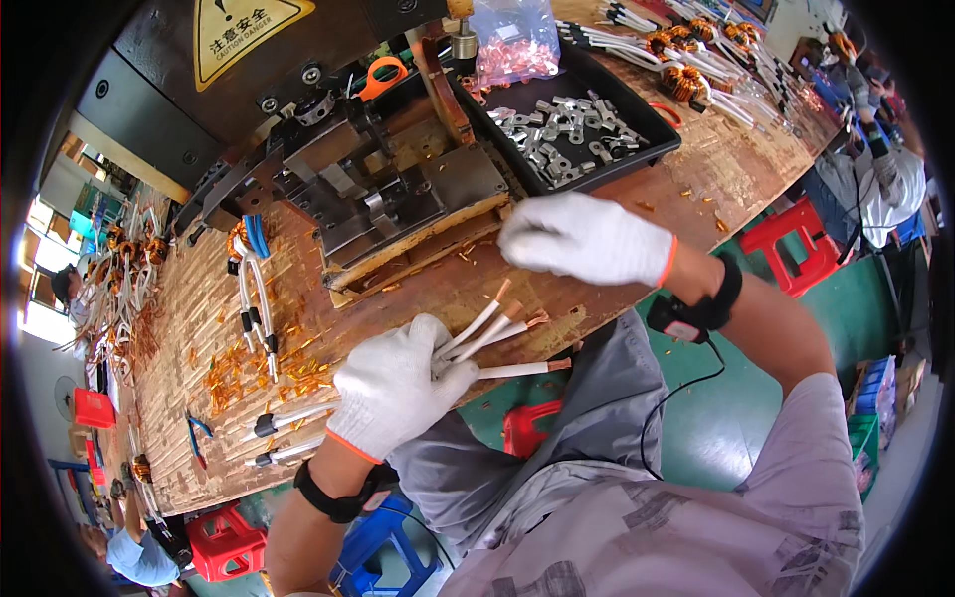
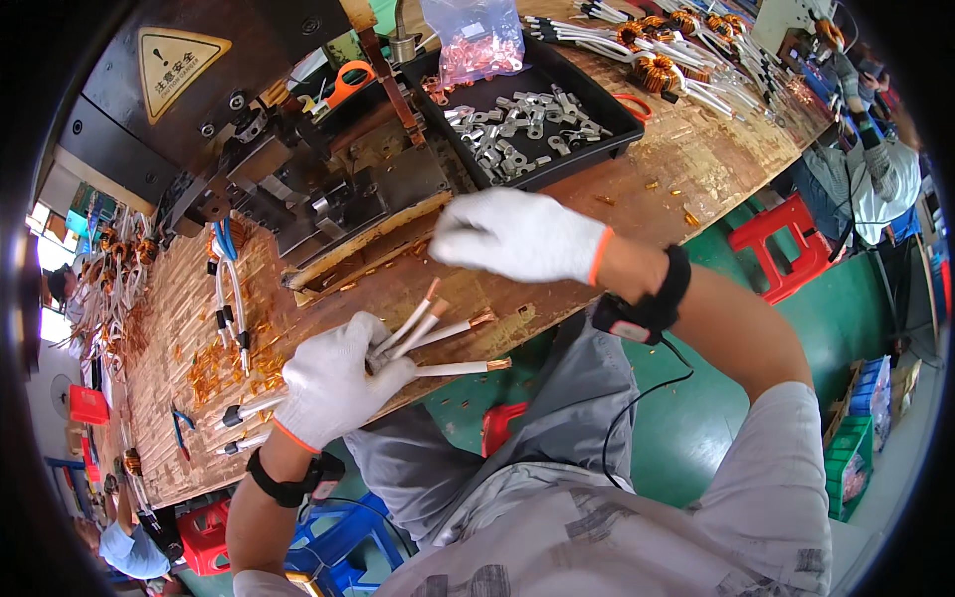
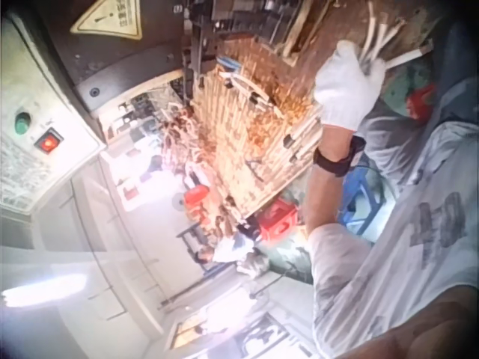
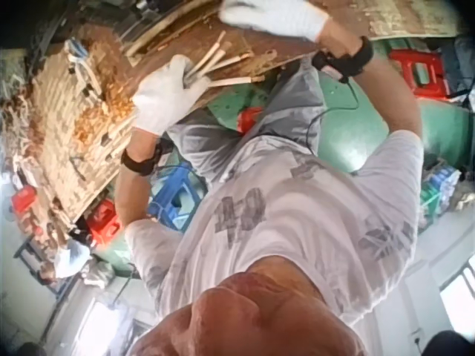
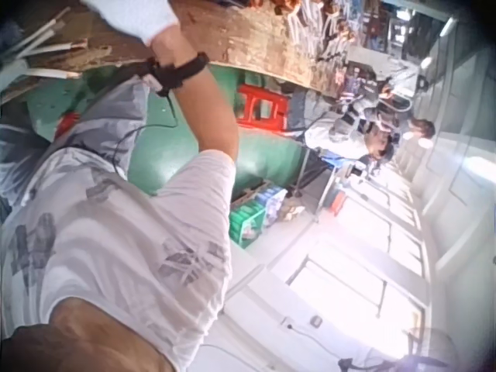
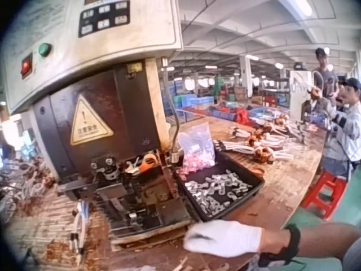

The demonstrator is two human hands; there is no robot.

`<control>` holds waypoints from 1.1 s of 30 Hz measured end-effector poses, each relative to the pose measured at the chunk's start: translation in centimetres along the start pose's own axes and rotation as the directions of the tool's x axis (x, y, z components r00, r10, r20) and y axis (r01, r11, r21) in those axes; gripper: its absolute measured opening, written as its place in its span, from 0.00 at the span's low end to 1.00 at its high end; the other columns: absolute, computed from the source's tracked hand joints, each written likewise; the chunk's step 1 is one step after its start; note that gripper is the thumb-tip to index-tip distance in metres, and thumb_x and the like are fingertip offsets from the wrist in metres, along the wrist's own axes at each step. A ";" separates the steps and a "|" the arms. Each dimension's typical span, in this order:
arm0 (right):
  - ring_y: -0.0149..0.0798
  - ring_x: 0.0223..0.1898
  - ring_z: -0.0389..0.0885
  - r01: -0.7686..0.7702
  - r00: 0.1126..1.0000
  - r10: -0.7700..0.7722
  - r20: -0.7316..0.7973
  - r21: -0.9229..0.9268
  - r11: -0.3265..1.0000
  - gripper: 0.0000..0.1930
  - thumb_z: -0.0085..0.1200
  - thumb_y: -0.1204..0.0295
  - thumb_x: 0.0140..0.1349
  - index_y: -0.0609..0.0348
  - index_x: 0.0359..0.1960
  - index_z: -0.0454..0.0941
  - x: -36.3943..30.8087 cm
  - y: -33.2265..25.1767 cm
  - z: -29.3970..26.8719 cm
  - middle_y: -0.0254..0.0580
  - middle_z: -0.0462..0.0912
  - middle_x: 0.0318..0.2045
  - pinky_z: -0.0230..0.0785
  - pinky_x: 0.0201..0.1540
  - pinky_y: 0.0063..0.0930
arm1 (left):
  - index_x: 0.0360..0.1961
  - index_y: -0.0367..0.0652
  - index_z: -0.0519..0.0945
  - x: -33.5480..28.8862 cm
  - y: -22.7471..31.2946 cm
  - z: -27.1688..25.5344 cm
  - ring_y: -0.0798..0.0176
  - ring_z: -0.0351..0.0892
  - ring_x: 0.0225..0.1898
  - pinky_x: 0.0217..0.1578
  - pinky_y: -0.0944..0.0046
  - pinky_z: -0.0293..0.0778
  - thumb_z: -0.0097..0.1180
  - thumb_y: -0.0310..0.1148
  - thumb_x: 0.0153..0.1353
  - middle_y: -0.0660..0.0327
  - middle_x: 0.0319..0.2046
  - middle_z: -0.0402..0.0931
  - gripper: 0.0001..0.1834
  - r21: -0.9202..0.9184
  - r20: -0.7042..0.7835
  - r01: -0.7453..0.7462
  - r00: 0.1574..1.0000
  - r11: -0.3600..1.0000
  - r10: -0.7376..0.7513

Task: Assembling metal terminals onto copper coil wiring harnesses using an industrial crimping machine.

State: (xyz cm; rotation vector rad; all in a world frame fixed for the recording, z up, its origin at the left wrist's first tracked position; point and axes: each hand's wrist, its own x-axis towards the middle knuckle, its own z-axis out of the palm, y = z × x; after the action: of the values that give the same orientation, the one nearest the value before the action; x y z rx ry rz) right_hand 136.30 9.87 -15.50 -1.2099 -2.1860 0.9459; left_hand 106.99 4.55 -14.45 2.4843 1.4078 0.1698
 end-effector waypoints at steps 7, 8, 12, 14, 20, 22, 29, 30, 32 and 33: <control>0.55 0.53 0.83 0.237 0.971 -0.212 0.112 -0.338 0.911 0.30 0.62 0.47 0.64 0.54 0.59 0.79 -4.6 0.1 4.9 0.50 0.83 0.50 0.75 0.57 0.44 | 0.44 0.41 0.83 2.8 2.3 -1.8 0.42 0.88 0.36 0.38 0.46 0.82 0.67 0.65 0.54 0.47 0.31 0.85 0.35 0.221 0.413 0.053 0.900 0.974 -0.142; 0.53 0.52 0.83 0.297 0.954 -0.289 0.082 -0.399 0.867 0.30 0.62 0.46 0.63 0.55 0.59 0.79 -4.4 0.5 5.5 0.48 0.83 0.50 0.74 0.56 0.42 | 0.44 0.41 0.83 2.9 2.3 -1.7 0.42 0.88 0.36 0.38 0.46 0.82 0.67 0.65 0.54 0.47 0.31 0.85 0.35 0.226 0.415 0.050 0.898 0.973 -0.142; 0.49 0.50 0.84 0.320 0.947 -0.299 0.121 -0.461 0.827 0.28 0.66 0.46 0.60 0.56 0.50 0.81 -3.4 0.9 6.0 0.45 0.83 0.48 0.74 0.53 0.39 | 0.41 0.43 0.85 2.5 2.1 -0.8 0.41 0.88 0.34 0.36 0.46 0.82 0.65 0.64 0.57 0.46 0.28 0.85 0.32 0.221 0.360 0.038 0.925 0.975 -0.118; 0.48 0.52 0.83 0.233 0.962 -0.123 0.243 -0.502 0.833 0.31 0.61 0.44 0.64 0.55 0.57 0.80 -2.8 0.4 5.4 0.44 0.85 0.46 0.73 0.54 0.40 | 0.40 0.43 0.86 2.4 2.0 -0.8 0.41 0.88 0.34 0.35 0.46 0.82 0.65 0.64 0.58 0.47 0.28 0.85 0.31 0.200 0.339 0.034 0.935 0.979 -0.102; 0.44 0.45 0.85 0.345 0.935 -0.241 0.261 -0.508 0.789 0.27 0.57 0.44 0.68 0.55 0.54 0.81 -3.0 0.8 6.5 0.39 0.85 0.40 0.73 0.48 0.39 | 0.40 0.46 0.86 2.1 1.6 -0.6 0.43 0.87 0.31 0.33 0.47 0.82 0.66 0.62 0.58 0.49 0.26 0.84 0.28 0.174 0.288 0.028 0.954 0.984 -0.078; 0.41 0.38 0.83 0.346 0.938 -0.287 0.192 -0.550 0.760 0.19 0.59 0.47 0.66 0.46 0.46 0.82 -2.6 1.8 6.6 0.36 0.82 0.35 0.71 0.41 0.39 | 0.40 0.48 0.86 2.2 1.7 -0.6 0.44 0.87 0.31 0.32 0.47 0.82 0.67 0.60 0.58 0.50 0.24 0.83 0.26 0.174 0.282 0.007 0.958 0.985 -0.057; 0.45 0.38 0.84 0.407 0.906 -0.261 0.333 -0.517 0.753 0.13 0.59 0.52 0.66 0.44 0.41 0.77 0.8 2.4 5.8 0.36 0.80 0.33 0.72 0.42 0.43 | 0.41 0.49 0.85 1.9 1.7 -0.3 0.44 0.86 0.30 0.32 0.48 0.81 0.67 0.53 0.56 0.51 0.24 0.82 0.21 0.202 0.285 -0.113 0.957 0.973 0.052; 0.45 0.39 0.84 0.393 0.908 -0.240 0.343 -0.498 0.773 0.12 0.60 0.54 0.65 0.44 0.42 0.78 1.0 2.2 5.7 0.36 0.82 0.34 0.73 0.43 0.44 | 0.42 0.49 0.85 1.8 1.6 -0.3 0.44 0.86 0.30 0.32 0.48 0.81 0.67 0.53 0.57 0.51 0.24 0.82 0.21 0.205 0.273 -0.095 0.961 0.974 0.037; 0.47 0.39 0.85 0.353 0.916 -0.200 0.347 -0.466 0.811 0.12 0.59 0.54 0.66 0.44 0.43 0.79 0.3 2.1 5.1 0.36 0.83 0.35 0.74 0.43 0.44 | 0.43 0.49 0.85 1.7 1.5 -0.2 0.45 0.86 0.30 0.32 0.48 0.81 0.67 0.53 0.57 0.51 0.24 0.82 0.21 0.205 0.256 -0.077 0.966 0.976 0.023; 0.48 0.40 0.85 0.309 0.924 -0.159 0.348 -0.433 0.847 0.13 0.59 0.54 0.67 0.44 0.45 0.81 -0.1 2.1 4.8 0.37 0.83 0.35 0.75 0.43 0.44 | 0.43 0.49 0.85 1.7 1.5 -0.2 0.45 0.86 0.30 0.32 0.48 0.82 0.67 0.53 0.57 0.51 0.24 0.82 0.21 0.215 0.251 -0.068 0.968 0.974 0.012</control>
State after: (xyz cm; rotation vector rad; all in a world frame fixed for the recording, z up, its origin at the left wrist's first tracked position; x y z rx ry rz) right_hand 134.23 8.93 -20.25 -1.0012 -2.8596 0.5158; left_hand 109.04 5.28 -13.86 2.6005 1.3341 -0.2986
